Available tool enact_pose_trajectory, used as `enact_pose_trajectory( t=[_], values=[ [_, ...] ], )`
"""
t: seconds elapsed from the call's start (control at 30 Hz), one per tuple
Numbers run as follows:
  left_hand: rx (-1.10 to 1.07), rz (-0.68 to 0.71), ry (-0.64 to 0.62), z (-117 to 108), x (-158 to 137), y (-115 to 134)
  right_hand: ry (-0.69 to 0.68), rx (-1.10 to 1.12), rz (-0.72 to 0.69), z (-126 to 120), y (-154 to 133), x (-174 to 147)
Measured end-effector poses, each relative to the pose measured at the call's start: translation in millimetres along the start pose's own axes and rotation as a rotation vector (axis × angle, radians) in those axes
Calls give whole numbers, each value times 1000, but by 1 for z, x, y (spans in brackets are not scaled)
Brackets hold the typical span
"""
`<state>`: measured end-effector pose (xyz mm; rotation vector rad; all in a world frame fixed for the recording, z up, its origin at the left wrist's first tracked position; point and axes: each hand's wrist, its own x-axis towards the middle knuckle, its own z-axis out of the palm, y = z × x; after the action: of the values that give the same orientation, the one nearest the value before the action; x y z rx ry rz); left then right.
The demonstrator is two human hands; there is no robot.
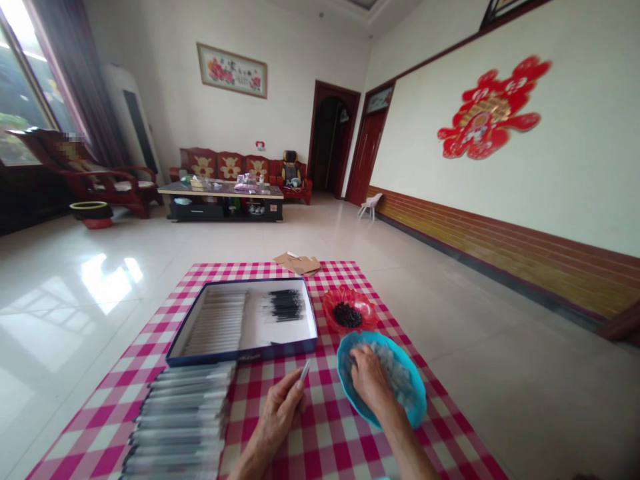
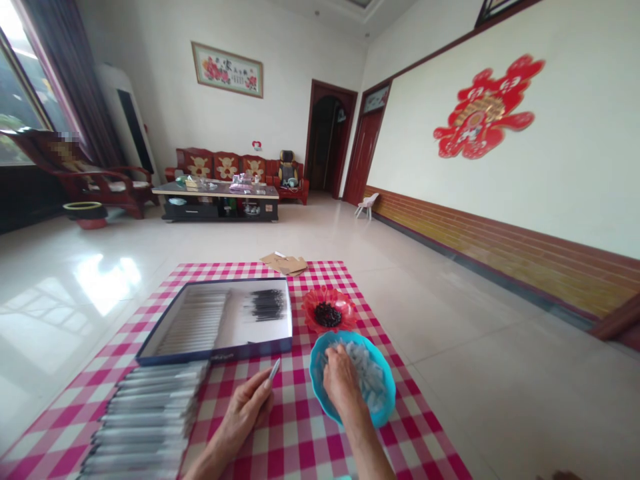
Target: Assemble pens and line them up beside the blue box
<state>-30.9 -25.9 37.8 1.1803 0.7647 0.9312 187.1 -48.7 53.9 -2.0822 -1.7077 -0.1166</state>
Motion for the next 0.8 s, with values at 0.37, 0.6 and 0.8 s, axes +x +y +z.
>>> enact_pose_trajectory(
  t=[0.37,0.6,0.8],
  values=[
    [-35,41,-4,2,-2,-3,30,447,-61,-37,-25,-5],
    [164,139,-91,0,-5,-14,-214,933,9,-43,-48,-13],
    [222,159,-123,0,-7,-13,-209,1059,121,-32,-45,-11]
  ],
)
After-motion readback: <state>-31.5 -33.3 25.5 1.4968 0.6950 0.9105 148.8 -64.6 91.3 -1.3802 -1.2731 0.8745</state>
